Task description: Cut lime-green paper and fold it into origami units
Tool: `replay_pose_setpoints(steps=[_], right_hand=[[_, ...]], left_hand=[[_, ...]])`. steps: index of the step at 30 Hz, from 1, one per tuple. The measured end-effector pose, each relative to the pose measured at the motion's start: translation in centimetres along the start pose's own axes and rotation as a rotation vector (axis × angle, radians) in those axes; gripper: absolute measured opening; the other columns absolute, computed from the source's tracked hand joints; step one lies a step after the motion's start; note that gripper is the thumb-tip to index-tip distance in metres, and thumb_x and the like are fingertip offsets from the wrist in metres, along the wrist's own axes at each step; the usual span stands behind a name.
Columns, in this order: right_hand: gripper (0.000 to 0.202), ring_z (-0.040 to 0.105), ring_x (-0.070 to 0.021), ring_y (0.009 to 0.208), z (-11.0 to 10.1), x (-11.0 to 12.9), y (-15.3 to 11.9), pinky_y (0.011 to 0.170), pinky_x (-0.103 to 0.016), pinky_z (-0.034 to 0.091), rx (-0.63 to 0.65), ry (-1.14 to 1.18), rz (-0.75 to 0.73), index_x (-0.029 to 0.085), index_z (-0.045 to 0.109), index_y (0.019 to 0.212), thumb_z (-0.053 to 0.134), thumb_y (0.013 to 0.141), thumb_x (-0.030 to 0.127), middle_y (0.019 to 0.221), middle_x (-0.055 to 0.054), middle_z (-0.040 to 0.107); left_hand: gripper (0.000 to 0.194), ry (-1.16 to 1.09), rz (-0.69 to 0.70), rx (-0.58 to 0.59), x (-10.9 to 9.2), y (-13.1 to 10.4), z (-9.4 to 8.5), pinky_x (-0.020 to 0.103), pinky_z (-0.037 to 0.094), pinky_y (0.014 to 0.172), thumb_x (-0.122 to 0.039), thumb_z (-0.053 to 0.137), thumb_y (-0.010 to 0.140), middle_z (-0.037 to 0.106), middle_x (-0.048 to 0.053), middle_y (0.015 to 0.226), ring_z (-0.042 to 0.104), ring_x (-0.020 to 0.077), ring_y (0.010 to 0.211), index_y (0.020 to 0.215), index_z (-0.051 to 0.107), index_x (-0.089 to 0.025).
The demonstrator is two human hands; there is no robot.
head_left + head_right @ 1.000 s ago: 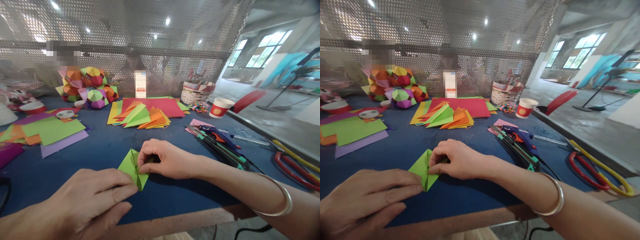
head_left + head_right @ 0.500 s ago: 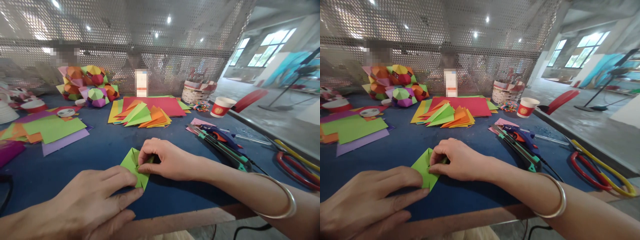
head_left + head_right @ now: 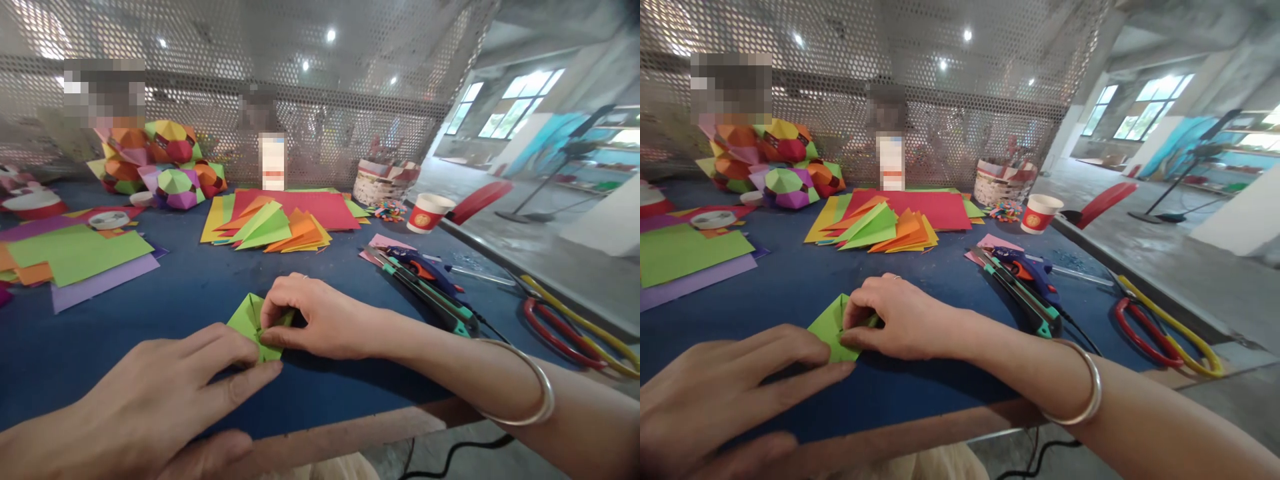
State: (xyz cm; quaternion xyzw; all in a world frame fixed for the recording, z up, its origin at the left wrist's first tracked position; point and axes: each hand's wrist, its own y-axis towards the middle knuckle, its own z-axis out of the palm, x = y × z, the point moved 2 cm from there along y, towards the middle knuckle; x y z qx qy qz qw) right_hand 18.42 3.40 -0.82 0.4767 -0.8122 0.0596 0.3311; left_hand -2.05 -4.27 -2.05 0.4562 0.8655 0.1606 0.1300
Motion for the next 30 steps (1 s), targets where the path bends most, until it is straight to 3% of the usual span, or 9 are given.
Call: replay_pose_setpoints(steps=[4, 7, 17, 30], right_hand=[[0.013, 0.057, -0.0162, 0.087, 0.0, 0.1, 0.0, 0.084, -0.031, 0.043, -0.002, -0.014, 0.025, 0.018, 0.062, 0.084, 0.072, 0.088, 0.025, 0.091, -0.003, 0.066], [0.025, 0.055, -0.0171, 0.086, 0.0, 0.2, 0.0, 0.082, -0.032, 0.043, -0.009, -0.037, 0.042, 0.018, 0.063, 0.089, 0.079, 0.082, 0.034, 0.093, -0.003, 0.064], [0.036, 0.057, -0.0196, 0.092, -1.0, -0.7, -0.4, 0.082, -0.034, 0.046, -0.014, -0.031, 0.241, 0.018, 0.057, 0.106, 0.079, 0.08, 0.032, 0.099, -0.005, 0.063], [0.021, 0.057, -0.0188, 0.093, -1.7, -1.0, -0.3, 0.084, -0.033, 0.045, 0.041, -0.095, 0.256, 0.015, 0.058, 0.107, 0.061, 0.087, 0.007, 0.104, -0.009, 0.063]], left_hand=[[0.041, -0.024, 0.04, 0.126, -0.1, 0.4, 0.0, 0.026, 0.056, 0.073, -0.041, 0.054, 0.098, 0.07, 0.004, 0.12, 0.066, 0.0216, 0.106, 0.139, 0.058, -0.034], [0.044, -0.005, 0.02, 0.166, -0.1, 0.4, -0.2, 0.028, 0.057, 0.076, -0.042, 0.058, 0.096, 0.069, 0.004, 0.123, 0.065, 0.0232, 0.11, 0.139, 0.057, -0.036], [0.039, 0.009, 0.059, 0.081, 0.2, 0.5, 0.1, 0.025, 0.054, 0.064, -0.04, 0.05, 0.098, 0.069, 0.003, 0.108, 0.064, 0.0207, 0.095, 0.136, 0.059, -0.033], [0.032, -0.047, 0.058, 0.127, -0.4, 1.7, -1.2, 0.025, 0.054, 0.07, -0.028, 0.052, 0.099, 0.067, 0.004, 0.107, 0.064, 0.0182, 0.091, 0.129, 0.063, -0.03]])
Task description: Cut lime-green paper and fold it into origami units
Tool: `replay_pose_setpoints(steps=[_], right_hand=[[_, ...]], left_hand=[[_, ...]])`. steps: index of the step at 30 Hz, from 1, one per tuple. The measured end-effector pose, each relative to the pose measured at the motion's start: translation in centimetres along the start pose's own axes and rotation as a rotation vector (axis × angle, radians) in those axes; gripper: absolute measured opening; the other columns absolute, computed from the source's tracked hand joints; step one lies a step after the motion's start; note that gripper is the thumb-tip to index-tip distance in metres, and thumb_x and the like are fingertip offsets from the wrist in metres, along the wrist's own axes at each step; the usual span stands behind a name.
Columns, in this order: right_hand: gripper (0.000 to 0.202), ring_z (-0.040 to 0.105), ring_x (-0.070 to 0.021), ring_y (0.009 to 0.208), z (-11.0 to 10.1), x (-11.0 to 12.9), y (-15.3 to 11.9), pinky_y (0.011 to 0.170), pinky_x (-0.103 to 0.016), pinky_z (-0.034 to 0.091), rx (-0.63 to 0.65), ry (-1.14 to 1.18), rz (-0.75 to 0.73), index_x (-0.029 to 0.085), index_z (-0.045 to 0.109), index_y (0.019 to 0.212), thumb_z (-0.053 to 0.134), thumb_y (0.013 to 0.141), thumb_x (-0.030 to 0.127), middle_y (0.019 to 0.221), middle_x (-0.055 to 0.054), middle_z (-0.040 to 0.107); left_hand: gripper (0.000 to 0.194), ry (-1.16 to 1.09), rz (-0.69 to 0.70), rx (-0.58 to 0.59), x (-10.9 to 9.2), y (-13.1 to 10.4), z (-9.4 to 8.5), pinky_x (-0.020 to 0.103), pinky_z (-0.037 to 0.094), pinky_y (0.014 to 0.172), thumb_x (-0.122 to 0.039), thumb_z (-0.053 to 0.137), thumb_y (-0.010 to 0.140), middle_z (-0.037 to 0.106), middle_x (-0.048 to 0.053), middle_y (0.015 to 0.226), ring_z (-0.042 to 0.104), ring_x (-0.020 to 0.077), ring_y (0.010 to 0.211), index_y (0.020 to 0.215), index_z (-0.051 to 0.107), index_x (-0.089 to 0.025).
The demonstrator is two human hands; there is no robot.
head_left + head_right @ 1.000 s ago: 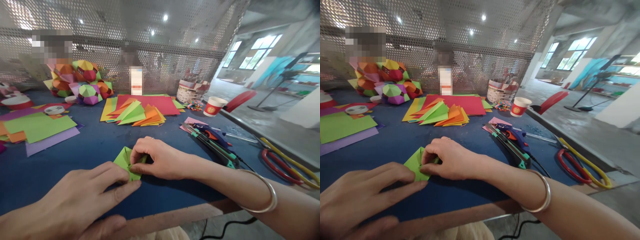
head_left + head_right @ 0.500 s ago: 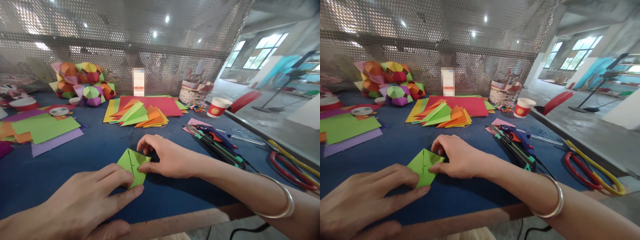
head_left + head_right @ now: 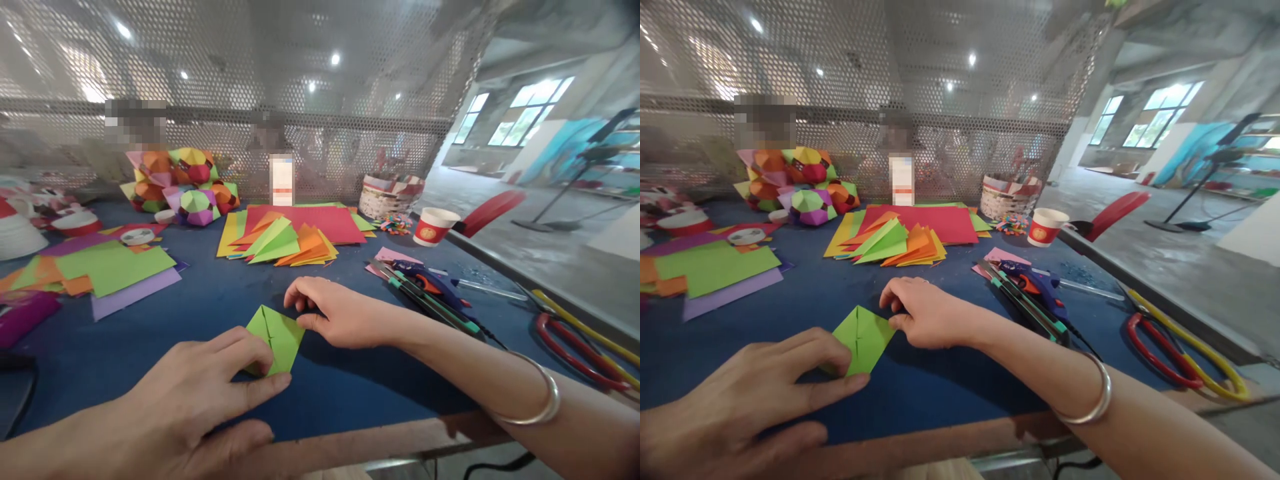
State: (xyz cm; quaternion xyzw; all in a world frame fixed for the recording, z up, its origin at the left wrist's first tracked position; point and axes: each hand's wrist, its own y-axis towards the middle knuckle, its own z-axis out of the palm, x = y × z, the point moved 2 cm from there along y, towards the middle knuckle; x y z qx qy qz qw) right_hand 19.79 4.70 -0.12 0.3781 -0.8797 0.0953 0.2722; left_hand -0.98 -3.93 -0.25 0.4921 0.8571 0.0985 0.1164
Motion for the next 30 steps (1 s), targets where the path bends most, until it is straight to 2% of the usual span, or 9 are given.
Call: replay_pose_setpoints(steps=[3, 5, 9, 13, 18, 23, 26, 28, 30], right_hand=[[0.015, 0.058, -0.0193, 0.092, 0.3, 0.5, 0.0, 0.082, -0.033, 0.045, -0.035, -0.018, -0.003, 0.014, 0.061, 0.104, 0.056, 0.091, 0.009, 0.099, -0.008, 0.065], [0.012, 0.058, -0.0201, 0.092, 0.6, 0.8, 0.0, 0.083, -0.034, 0.045, -0.064, -0.011, 0.004, 0.014, 0.062, 0.103, 0.06, 0.093, 0.021, 0.098, -0.009, 0.065], [0.051, 0.055, -0.0257, 0.097, 1.2, 1.4, -0.1, 0.085, -0.039, 0.043, -0.103, -0.067, -0.001, 0.014, 0.062, 0.108, 0.081, 0.076, 0.05, 0.108, -0.012, 0.064], [0.05, 0.056, -0.0236, 0.095, 1.1, 1.3, -0.1, 0.082, -0.034, 0.043, -0.062, -0.035, 0.022, 0.016, 0.063, 0.105, 0.084, 0.073, 0.048, 0.104, -0.008, 0.064], [0.044, 0.058, -0.021, 0.092, 0.7, 0.6, 0.1, 0.08, -0.031, 0.044, -0.062, 0.032, -0.012, 0.016, 0.064, 0.104, 0.086, 0.073, 0.039, 0.101, -0.006, 0.063], [0.041, 0.057, -0.0205, 0.09, 0.8, 0.4, 0.2, 0.079, -0.031, 0.044, -0.063, 0.027, -0.026, 0.016, 0.065, 0.103, 0.086, 0.074, 0.037, 0.099, -0.006, 0.063], [0.042, 0.057, -0.0199, 0.088, 0.9, 0.4, 0.3, 0.077, -0.03, 0.044, -0.067, 0.01, -0.031, 0.015, 0.065, 0.103, 0.086, 0.074, 0.036, 0.099, -0.006, 0.064], [0.042, 0.057, -0.0192, 0.087, 0.9, 0.4, 0.3, 0.076, -0.03, 0.044, -0.062, 0.008, -0.04, 0.014, 0.065, 0.105, 0.086, 0.074, 0.034, 0.098, -0.007, 0.065], [0.041, 0.057, -0.0183, 0.084, 0.9, 0.4, 0.3, 0.075, -0.03, 0.044, -0.063, 0.016, -0.047, 0.014, 0.066, 0.106, 0.085, 0.076, 0.034, 0.097, -0.006, 0.066]], left_hand=[[0.026, 0.005, 0.017, -0.034, -0.4, 0.5, -0.7, 0.024, 0.052, 0.066, -0.025, 0.048, 0.101, 0.067, 0.004, 0.1, 0.065, 0.0161, 0.084, 0.118, 0.067, -0.027], [0.025, 0.003, 0.034, -0.046, -0.5, 0.6, -0.8, 0.024, 0.052, 0.066, -0.026, 0.047, 0.101, 0.068, 0.004, 0.1, 0.065, 0.0161, 0.085, 0.116, 0.068, -0.025], [0.026, 0.03, 0.052, -0.065, -0.9, 0.6, -0.8, 0.025, 0.055, 0.071, -0.028, 0.05, 0.101, 0.069, 0.006, 0.105, 0.065, 0.0182, 0.089, 0.122, 0.064, -0.025], [0.028, 0.022, 0.043, -0.059, -1.3, 0.5, -1.0, 0.026, 0.056, 0.074, -0.03, 0.05, 0.101, 0.069, 0.005, 0.099, 0.065, 0.0181, 0.085, 0.126, 0.062, -0.027], [0.031, 0.052, 0.031, -0.047, -2.1, 0.3, -1.5, 0.028, 0.057, 0.081, -0.033, 0.048, 0.102, 0.07, 0.006, 0.105, 0.066, 0.0203, 0.092, 0.13, 0.058, -0.028], [0.029, -0.012, 0.019, -0.026, -2.6, -0.1, -2.0, 0.026, 0.056, 0.08, -0.031, 0.054, 0.098, 0.07, 0.005, 0.106, 0.066, 0.0194, 0.091, 0.126, 0.063, -0.028], [0.019, -0.077, -0.011, -0.015, -1.3, 0.6, -2.6, 0.025, 0.053, 0.078, -0.032, 0.057, 0.097, 0.071, 0.004, 0.103, 0.066, 0.0174, 0.088, 0.103, 0.074, -0.028], [0.028, -0.071, -0.175, -0.064, 0.9, 1.7, -3.3, 0.026, 0.051, 0.078, -0.03, 0.051, 0.098, 0.07, 0.005, 0.101, 0.066, 0.0175, 0.089, 0.087, 0.075, -0.025], [0.029, -0.074, -0.378, -0.112, 3.4, 3.0, -3.9, 0.029, 0.05, 0.079, -0.032, 0.049, 0.097, 0.07, 0.006, 0.104, 0.066, 0.0193, 0.09, 0.089, 0.076, -0.022]])
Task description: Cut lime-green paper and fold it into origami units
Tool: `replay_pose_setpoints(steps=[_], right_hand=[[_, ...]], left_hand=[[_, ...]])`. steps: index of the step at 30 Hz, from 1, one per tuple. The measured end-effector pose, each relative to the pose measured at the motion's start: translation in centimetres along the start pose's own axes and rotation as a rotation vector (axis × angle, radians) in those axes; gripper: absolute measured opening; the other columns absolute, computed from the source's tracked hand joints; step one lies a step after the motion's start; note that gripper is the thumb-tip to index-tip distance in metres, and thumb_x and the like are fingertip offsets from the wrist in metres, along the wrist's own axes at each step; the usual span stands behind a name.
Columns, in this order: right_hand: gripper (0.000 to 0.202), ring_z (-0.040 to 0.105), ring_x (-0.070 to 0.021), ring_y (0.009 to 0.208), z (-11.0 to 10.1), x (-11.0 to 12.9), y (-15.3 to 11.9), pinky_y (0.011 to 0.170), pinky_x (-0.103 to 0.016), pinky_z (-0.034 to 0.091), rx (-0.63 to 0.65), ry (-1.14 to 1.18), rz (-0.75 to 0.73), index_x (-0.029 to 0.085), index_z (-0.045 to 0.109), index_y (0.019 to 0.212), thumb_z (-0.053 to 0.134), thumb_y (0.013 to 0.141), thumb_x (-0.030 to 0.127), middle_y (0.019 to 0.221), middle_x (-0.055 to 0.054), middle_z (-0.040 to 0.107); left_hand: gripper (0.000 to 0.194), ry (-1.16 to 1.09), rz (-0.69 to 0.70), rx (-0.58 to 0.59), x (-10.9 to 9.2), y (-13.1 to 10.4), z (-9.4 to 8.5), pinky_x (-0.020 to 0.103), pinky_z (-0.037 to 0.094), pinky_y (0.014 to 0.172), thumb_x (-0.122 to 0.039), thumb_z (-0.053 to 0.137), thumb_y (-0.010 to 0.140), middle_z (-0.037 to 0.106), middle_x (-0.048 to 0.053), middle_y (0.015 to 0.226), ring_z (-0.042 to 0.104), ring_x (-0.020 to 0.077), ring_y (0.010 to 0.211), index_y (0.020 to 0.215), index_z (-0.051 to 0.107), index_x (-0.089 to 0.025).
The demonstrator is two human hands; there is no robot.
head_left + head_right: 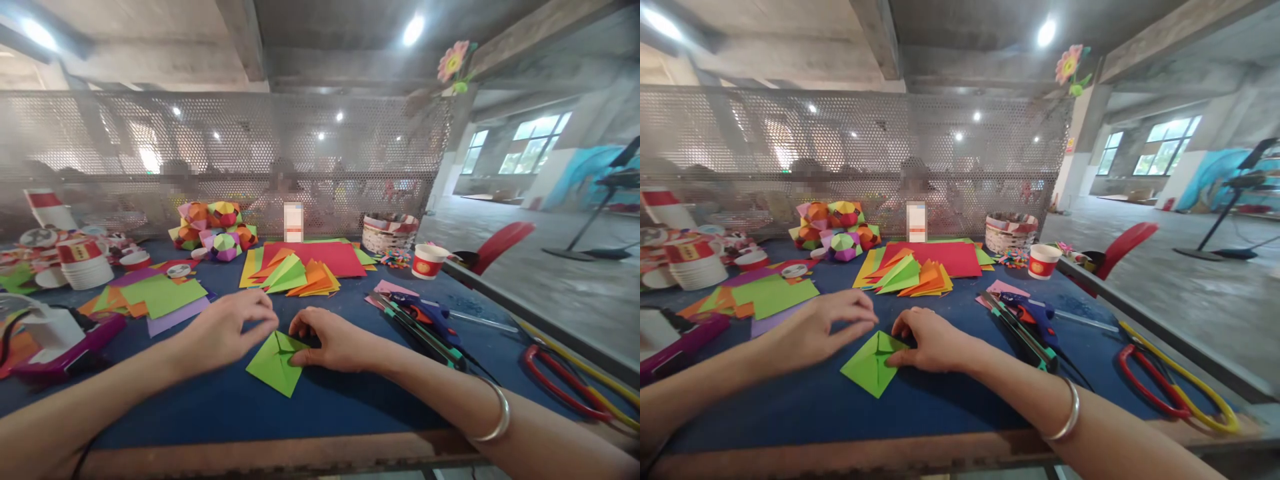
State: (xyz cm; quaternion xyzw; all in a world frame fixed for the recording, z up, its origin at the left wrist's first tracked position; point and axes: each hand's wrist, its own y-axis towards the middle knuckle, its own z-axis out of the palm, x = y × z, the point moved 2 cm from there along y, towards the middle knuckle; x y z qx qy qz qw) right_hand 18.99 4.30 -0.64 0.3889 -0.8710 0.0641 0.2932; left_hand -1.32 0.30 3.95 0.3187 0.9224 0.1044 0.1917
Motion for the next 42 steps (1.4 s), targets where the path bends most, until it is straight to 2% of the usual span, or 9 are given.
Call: replay_pose_setpoints(steps=[2, 6, 14, 19, 23, 28, 31, 37, 42], right_hand=[[0.04, 0.057, -0.0178, 0.083, 0.0, 0.0, 0.0, 0.075, -0.03, 0.044, -0.011, 0.006, -0.001, 0.015, 0.066, 0.106, 0.085, 0.076, 0.035, 0.095, -0.006, 0.066], [0.04, 0.058, -0.0177, 0.082, -0.1, -0.1, -0.1, 0.073, -0.029, 0.045, -0.025, -0.003, -0.016, 0.016, 0.067, 0.104, 0.086, 0.074, 0.035, 0.094, -0.005, 0.066], [0.041, 0.058, -0.017, 0.08, 0.1, -0.3, 0.1, 0.071, -0.029, 0.045, -0.042, 0.069, 0.021, 0.017, 0.064, 0.105, 0.086, 0.074, 0.034, 0.094, -0.004, 0.066], [0.047, 0.061, -0.0184, 0.084, 0.4, -0.6, 0.2, 0.076, -0.033, 0.048, -0.197, 0.294, 0.072, 0.016, 0.056, 0.121, 0.071, 0.087, 0.045, 0.1, -0.007, 0.067], [0.057, 0.066, -0.0199, 0.086, 0.8, -0.9, 0.5, 0.071, -0.032, 0.052, -0.255, 0.533, 0.089, 0.018, 0.051, 0.124, 0.069, 0.085, 0.056, 0.105, -0.01, 0.068], [0.047, 0.061, -0.0139, 0.063, 0.9, -0.6, 0.6, 0.05, -0.024, 0.047, -0.18, 0.689, 0.131, 0.017, 0.059, 0.097, 0.068, 0.082, 0.06, 0.077, -0.002, 0.065], [0.041, 0.054, -0.0098, 0.053, 0.6, -0.3, 0.5, 0.046, -0.02, 0.041, -0.173, 0.711, 0.145, 0.018, 0.058, 0.079, 0.068, 0.082, 0.058, 0.065, 0.002, 0.059], [0.036, 0.051, -0.0092, 0.05, 0.3, -0.3, 0.6, 0.045, -0.021, 0.039, -0.225, 0.701, 0.221, 0.018, 0.06, 0.076, 0.065, 0.085, 0.052, 0.06, 0.003, 0.057], [0.033, 0.049, -0.0093, 0.049, 0.3, -0.6, 0.5, 0.047, -0.021, 0.038, -0.256, 0.602, 0.167, 0.017, 0.062, 0.077, 0.059, 0.091, 0.047, 0.06, 0.002, 0.058]], left_hand=[[0.024, -0.075, -0.108, 0.121, 1.4, 2.0, 0.0, 0.03, 0.05, 0.077, -0.035, 0.061, 0.087, 0.07, 0.007, 0.112, 0.066, 0.0225, 0.094, 0.101, 0.074, -0.021], [0.043, -0.169, -0.18, 0.389, 2.2, 3.9, 1.0, 0.031, 0.047, 0.082, -0.037, 0.076, 0.069, 0.071, 0.007, 0.107, 0.063, 0.0241, 0.096, 0.108, 0.071, -0.018], [0.022, -0.239, -0.259, 0.445, 2.0, 2.8, 2.5, 0.026, 0.035, 0.059, -0.028, 0.072, 0.064, 0.053, -0.004, 0.071, 0.049, 0.0156, 0.068, 0.082, 0.064, -0.02], [0.027, -0.466, -0.375, 0.247, 3.1, 2.8, 2.5, 0.025, 0.036, 0.055, -0.041, 0.07, 0.064, 0.053, -0.005, 0.062, 0.049, 0.0137, 0.059, 0.076, 0.058, -0.02], [0.043, -0.686, -0.5, 0.087, 3.5, 2.9, 2.5, 0.027, 0.042, 0.049, -0.053, 0.075, 0.059, 0.058, -0.005, 0.059, 0.053, 0.014, 0.05, 0.081, 0.057, -0.02], [0.048, -0.783, -0.525, -0.072, 3.1, 2.9, 2.1, 0.028, 0.048, 0.05, -0.054, 0.084, 0.054, 0.058, -0.005, 0.052, 0.056, 0.0145, 0.048, 0.077, 0.059, -0.019], [0.045, -0.822, -0.53, -0.089, 2.8, 2.7, 1.9, 0.027, 0.049, 0.051, -0.051, 0.086, 0.054, 0.06, -0.004, 0.055, 0.058, 0.0144, 0.051, 0.075, 0.062, -0.019], [0.037, -0.811, -0.459, -0.087, 2.4, 2.5, 1.6, 0.023, 0.047, 0.052, -0.052, 0.082, 0.063, 0.062, -0.001, 0.063, 0.057, 0.0137, 0.061, 0.067, 0.069, -0.018], [0.03, -0.982, -0.643, -0.076, 2.3, 2.2, 1.9, 0.02, 0.032, 0.04, -0.045, 0.077, 0.075, 0.064, -0.001, 0.066, 0.055, 0.0098, 0.049, 0.08, 0.07, -0.016]])
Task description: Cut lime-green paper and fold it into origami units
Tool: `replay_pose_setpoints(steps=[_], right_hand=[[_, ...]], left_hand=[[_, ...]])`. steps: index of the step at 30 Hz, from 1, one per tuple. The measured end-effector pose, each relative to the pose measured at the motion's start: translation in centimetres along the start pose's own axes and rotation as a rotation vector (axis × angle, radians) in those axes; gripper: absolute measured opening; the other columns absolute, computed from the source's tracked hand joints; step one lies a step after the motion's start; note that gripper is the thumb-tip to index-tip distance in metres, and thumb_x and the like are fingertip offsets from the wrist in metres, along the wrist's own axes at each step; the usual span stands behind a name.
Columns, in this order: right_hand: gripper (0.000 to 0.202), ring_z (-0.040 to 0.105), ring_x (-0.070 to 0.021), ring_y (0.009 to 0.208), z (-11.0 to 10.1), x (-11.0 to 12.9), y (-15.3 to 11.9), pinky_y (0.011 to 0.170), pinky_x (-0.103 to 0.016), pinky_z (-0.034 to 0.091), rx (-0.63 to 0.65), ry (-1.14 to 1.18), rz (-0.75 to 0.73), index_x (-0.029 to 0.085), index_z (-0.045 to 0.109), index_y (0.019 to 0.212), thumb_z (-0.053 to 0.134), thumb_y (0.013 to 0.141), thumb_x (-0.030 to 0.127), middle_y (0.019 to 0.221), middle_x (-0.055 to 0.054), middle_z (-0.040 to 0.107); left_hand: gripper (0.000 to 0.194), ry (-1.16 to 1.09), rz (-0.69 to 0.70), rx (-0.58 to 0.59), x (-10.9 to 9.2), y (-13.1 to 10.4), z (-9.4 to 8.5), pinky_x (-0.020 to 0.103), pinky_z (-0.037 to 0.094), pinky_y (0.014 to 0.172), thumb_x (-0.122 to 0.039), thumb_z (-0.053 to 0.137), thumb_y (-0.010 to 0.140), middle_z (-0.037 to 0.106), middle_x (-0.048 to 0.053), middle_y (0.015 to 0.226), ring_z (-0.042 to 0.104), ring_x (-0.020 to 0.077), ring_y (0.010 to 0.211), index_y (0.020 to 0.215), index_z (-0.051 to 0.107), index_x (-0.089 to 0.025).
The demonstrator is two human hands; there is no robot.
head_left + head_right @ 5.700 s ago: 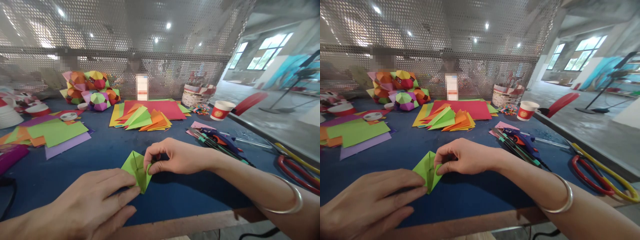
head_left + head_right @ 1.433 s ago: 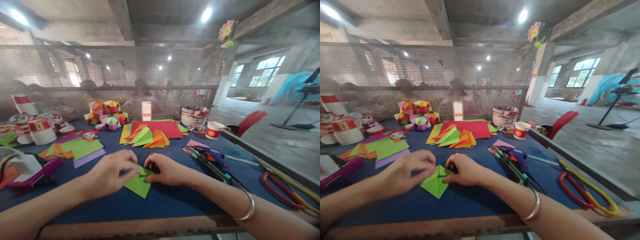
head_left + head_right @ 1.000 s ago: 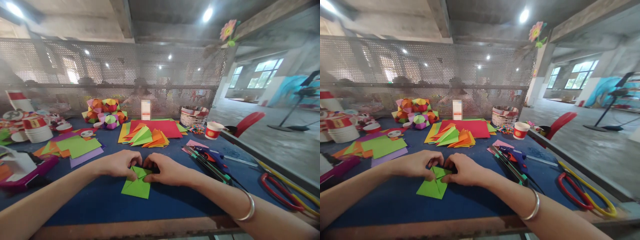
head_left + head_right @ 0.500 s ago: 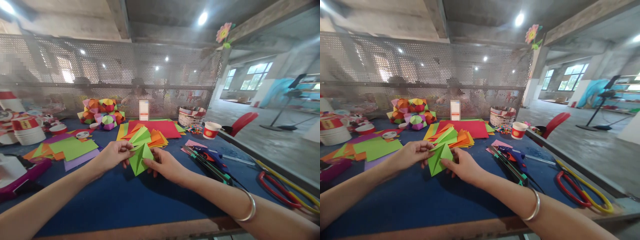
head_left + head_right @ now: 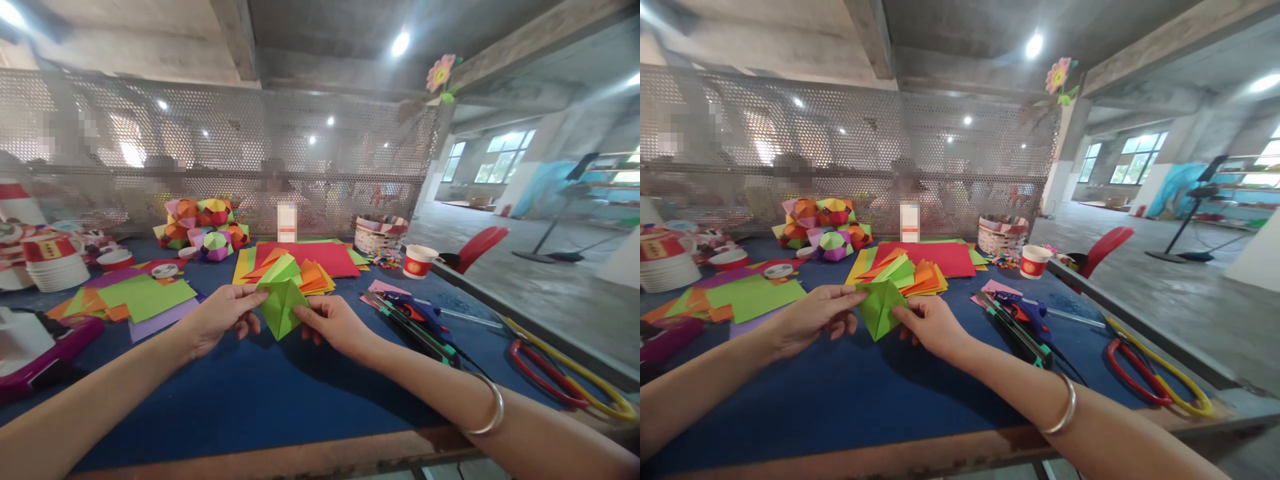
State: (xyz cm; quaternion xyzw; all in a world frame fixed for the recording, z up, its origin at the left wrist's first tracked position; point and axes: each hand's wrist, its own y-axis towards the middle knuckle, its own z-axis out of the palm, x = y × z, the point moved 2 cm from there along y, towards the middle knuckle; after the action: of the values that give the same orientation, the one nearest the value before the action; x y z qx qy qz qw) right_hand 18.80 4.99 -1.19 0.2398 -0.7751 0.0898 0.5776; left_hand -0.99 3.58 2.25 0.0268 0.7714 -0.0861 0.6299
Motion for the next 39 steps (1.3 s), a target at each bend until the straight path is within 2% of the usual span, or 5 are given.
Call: replay_pose_setpoints(steps=[10, 16, 22, 31, 39], right_hand=[[0.034, 0.047, -0.0085, 0.045, -0.3, -0.1, 0.1, 0.045, -0.022, 0.034, -0.067, -0.068, -0.009, 0.018, 0.059, 0.069, 0.058, 0.091, 0.043, 0.057, 0.003, 0.057], [0.032, 0.045, -0.0071, 0.042, -0.5, -0.1, 0.3, 0.044, -0.022, 0.031, -0.165, 0.037, 0.071, 0.017, 0.06, 0.067, 0.059, 0.089, 0.039, 0.057, 0.002, 0.059], [0.03, 0.045, -0.0061, 0.044, -0.5, 0.1, 0.2, 0.045, -0.021, 0.033, -0.174, 0.113, 0.09, 0.016, 0.064, 0.069, 0.066, 0.085, 0.041, 0.058, 0.004, 0.056], [0.046, 0.045, -0.0081, 0.053, -0.3, 0.2, 0.1, 0.045, -0.021, 0.037, -0.104, 0.22, 0.089, 0.016, 0.069, 0.071, 0.085, 0.059, 0.058, 0.063, 0.002, 0.061], [0.029, 0.044, -0.0074, 0.049, -0.3, 0.2, 0.1, 0.044, -0.021, 0.036, -0.092, 0.224, 0.109, 0.017, 0.065, 0.066, 0.079, 0.073, 0.041, 0.057, 0.004, 0.056]], left_hand=[[0.019, -0.03, -0.006, 0.13, 0.7, 0.4, 0.2, 0.026, 0.048, 0.065, -0.026, 0.076, 0.063, 0.073, 0.002, 0.076, 0.064, 0.0148, 0.07, 0.079, 0.074, -0.016], [0.04, -0.003, 0.053, 0.145, 0.8, 0.4, 0.5, 0.032, 0.053, 0.08, -0.029, 0.079, 0.06, 0.078, 0.004, 0.091, 0.071, 0.0212, 0.087, 0.097, 0.069, -0.018], [0.07, 0.097, 0.186, -0.088, 0.7, 0.8, -0.2, 0.037, 0.053, 0.075, -0.042, 0.081, 0.059, 0.076, 0.001, 0.073, 0.073, 0.0236, 0.072, 0.118, 0.054, -0.016], [0.06, 0.256, 0.272, -0.02, 0.4, 0.2, 0.5, 0.031, 0.049, 0.064, -0.048, 0.072, 0.069, 0.072, -0.002, 0.07, 0.07, 0.0221, 0.069, 0.117, 0.052, -0.018], [0.049, 0.307, 0.471, -0.148, 0.4, -0.4, 0.7, 0.026, 0.044, 0.058, -0.043, 0.07, 0.08, 0.064, -0.005, 0.067, 0.059, 0.0152, 0.059, 0.119, 0.051, -0.02]])
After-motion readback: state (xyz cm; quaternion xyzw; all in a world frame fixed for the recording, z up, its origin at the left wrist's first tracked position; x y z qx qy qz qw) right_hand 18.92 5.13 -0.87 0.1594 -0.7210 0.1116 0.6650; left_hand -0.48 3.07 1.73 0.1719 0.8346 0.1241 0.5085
